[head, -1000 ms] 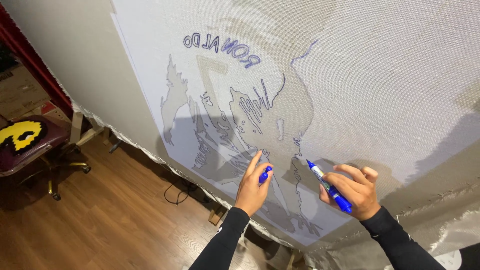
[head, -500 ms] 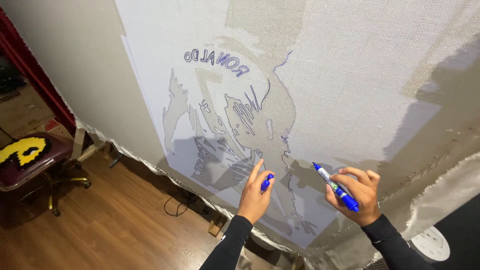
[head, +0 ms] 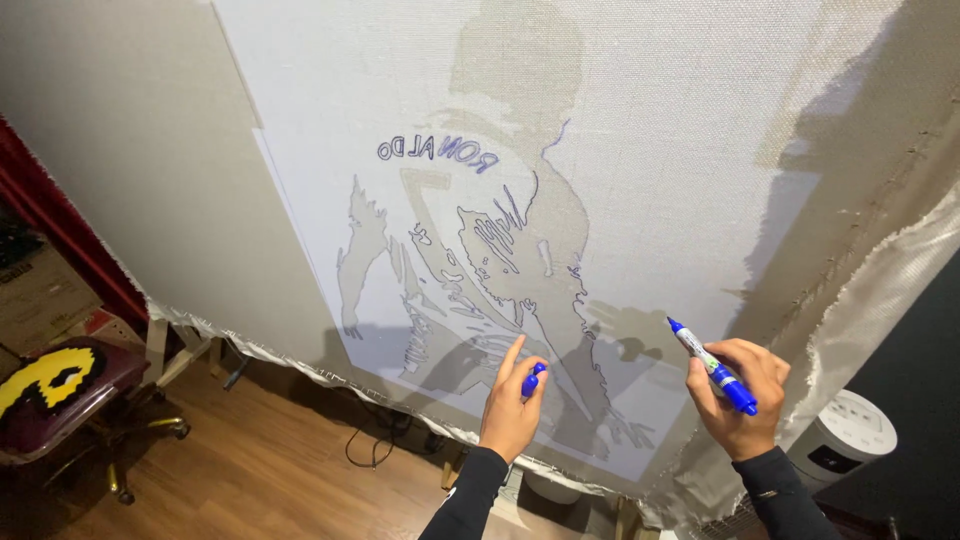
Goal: Tracing an outline onto a tufting cloth using a blue marker guided by a projection.
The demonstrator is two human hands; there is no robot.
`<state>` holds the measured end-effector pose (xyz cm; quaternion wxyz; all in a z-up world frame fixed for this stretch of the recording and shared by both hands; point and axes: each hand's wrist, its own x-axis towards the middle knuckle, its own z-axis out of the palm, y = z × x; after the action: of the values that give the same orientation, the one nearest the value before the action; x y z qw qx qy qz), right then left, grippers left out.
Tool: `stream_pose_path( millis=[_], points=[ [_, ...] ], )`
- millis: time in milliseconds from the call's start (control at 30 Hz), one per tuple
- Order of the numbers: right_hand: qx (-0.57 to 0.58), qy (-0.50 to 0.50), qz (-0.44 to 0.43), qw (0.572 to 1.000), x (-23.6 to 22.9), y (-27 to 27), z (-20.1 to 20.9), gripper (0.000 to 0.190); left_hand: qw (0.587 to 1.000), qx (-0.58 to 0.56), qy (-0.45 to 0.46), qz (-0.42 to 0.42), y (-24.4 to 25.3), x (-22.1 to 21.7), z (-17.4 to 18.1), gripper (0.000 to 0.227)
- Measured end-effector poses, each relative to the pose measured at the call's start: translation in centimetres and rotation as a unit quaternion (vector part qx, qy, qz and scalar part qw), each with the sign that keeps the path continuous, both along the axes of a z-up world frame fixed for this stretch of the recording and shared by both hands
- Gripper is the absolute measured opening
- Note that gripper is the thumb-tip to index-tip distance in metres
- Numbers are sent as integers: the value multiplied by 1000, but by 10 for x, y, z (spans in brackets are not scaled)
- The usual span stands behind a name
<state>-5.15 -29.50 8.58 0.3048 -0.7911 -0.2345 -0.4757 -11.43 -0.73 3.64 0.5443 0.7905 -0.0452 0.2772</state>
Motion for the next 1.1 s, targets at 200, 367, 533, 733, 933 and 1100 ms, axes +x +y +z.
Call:
stream_pose_path(
  millis=[200,367,533,733,933,1100],
  points=[
    [29,18,-10,999,-47,46,1,24,999,2,48,13,44,-44,3,21],
    [43,31,-22,998,-80,68,-8,26,998,-18,56,-2,58,-64,-17,23],
    [41,35,-54,997,-104,62,-12,26,999,-24,35,-30,58,-72,-34,23],
    [45,38,-99,993,-122,51,-17,25,996,-44,67,-43,60,-79,-35,24],
    [72,57,-113,989,-125,55,-25,26,996,-55,49,-50,63,-57,-82,24],
    [89,63,-117,987,-114,59,-38,27,996,-49,-35,-68,73,-19,-147,20]
  ],
)
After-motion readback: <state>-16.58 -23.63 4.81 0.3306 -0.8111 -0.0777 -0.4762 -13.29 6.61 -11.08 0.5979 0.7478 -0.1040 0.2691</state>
